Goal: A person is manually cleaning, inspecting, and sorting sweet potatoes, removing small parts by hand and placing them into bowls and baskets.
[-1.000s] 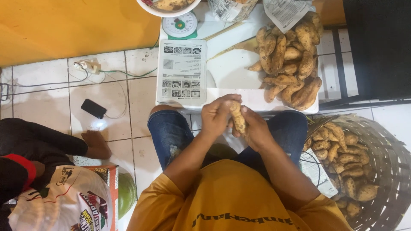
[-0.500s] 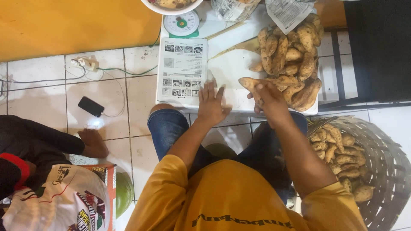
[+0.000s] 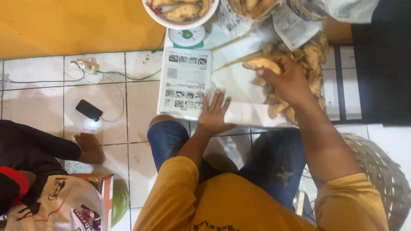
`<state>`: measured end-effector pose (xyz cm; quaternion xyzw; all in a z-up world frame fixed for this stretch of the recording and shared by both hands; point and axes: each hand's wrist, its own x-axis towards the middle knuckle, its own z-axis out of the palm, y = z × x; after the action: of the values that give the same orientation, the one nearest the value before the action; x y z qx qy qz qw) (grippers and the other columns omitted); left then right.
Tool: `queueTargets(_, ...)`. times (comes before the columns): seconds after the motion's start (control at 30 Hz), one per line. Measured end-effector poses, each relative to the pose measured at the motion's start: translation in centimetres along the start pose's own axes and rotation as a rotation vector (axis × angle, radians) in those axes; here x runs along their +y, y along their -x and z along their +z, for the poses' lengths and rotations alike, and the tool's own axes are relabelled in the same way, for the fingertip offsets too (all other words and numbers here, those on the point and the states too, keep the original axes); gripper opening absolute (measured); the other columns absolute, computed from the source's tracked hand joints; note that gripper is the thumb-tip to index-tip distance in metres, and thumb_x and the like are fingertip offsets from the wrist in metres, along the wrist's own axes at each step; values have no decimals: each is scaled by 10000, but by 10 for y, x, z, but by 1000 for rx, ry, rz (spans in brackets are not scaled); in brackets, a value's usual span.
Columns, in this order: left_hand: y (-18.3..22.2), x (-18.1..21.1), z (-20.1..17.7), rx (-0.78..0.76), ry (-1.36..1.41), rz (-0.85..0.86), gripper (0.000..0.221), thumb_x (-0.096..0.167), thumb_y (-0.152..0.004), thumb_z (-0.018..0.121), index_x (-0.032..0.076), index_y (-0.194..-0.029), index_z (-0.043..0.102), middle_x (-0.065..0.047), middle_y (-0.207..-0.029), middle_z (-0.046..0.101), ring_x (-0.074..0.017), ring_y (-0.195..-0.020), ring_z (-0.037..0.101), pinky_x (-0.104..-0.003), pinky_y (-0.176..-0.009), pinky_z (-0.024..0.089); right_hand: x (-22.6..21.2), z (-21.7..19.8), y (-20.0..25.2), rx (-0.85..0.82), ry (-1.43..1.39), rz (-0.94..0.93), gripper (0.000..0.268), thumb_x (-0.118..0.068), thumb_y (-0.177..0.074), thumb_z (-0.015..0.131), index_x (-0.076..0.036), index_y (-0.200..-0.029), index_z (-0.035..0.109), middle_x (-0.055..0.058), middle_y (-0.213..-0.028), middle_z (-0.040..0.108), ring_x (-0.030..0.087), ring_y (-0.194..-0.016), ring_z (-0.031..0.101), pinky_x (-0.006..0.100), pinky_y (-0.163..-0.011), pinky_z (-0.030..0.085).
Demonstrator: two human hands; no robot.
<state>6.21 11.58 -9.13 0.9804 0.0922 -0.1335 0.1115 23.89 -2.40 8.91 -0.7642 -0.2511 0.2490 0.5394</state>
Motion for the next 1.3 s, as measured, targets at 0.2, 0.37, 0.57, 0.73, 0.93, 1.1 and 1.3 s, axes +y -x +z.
queueTargets(0.2,-15,-8,46,412,-97,67,1246,836,-629,725,216,-1623,302,-172,-1668,296,-371,-1529,298,-674,-1227,215,11,16,-59,46,-8,-113,394,-220,-988,841,41,-1219,656,145,-858,637,180,-692,641,310,-517,560)
queueTargets(0.37,-22,-10,53,261,2,65,1148,918,-786,445,149,-1613,243,-173,-1696,173,-397,-1561,126,-662,-1223,50,-11,45,-108,94,263,-292,475,-228,-962,764,67,-1302,612,179,-1146,667,264,-959,670,360,-804,579)
queueTargets(0.57,-18,-10,59,512,85,116,1037,817,-845,457,92,-1580,361,-199,-1675,261,-419,-1554,209,-665,-1243,100,-42,89,-166,89,414,-573,422,-135,-941,793,45,-1292,646,185,-1142,592,310,-1022,610,420,-880,524)
queueTargets(0.73,-14,-7,51,607,82,104,884,733,-957,337,68,-1528,456,-222,-1642,317,-433,-1523,274,-650,-1233,155,-60,121,-207,154,583,-791,412,-146,-943,847,2,-1290,681,191,-1201,562,373,-1086,570,483,-918,480)
queueTargets(0.93,-13,-7,52,714,97,125,902,762,-930,348,58,-1469,515,-224,-1580,392,-446,-1474,355,-652,-1217,226,-67,163,-245,222,838,-733,417,-324,-929,860,13,-1146,745,255,-1050,692,439,-954,579,569,-824,462)
queueTargets(1.1,-19,-8,65,577,95,111,1017,844,-848,390,95,-1533,445,-199,-1617,322,-434,-1514,264,-664,-1231,160,-71,180,-255,263,906,-816,292,-231,-863,848,-51,-1078,768,157,-937,729,354,-874,644,532,-900,348)
queueTargets(1.3,-18,-10,61,572,103,122,1027,830,-831,465,86,-1539,435,-200,-1632,309,-423,-1542,232,-658,-1249,127,-67,168,-241,318,824,-871,295,-265,-921,818,-38,-1089,733,137,-920,749,369,-825,665,550,-904,336)
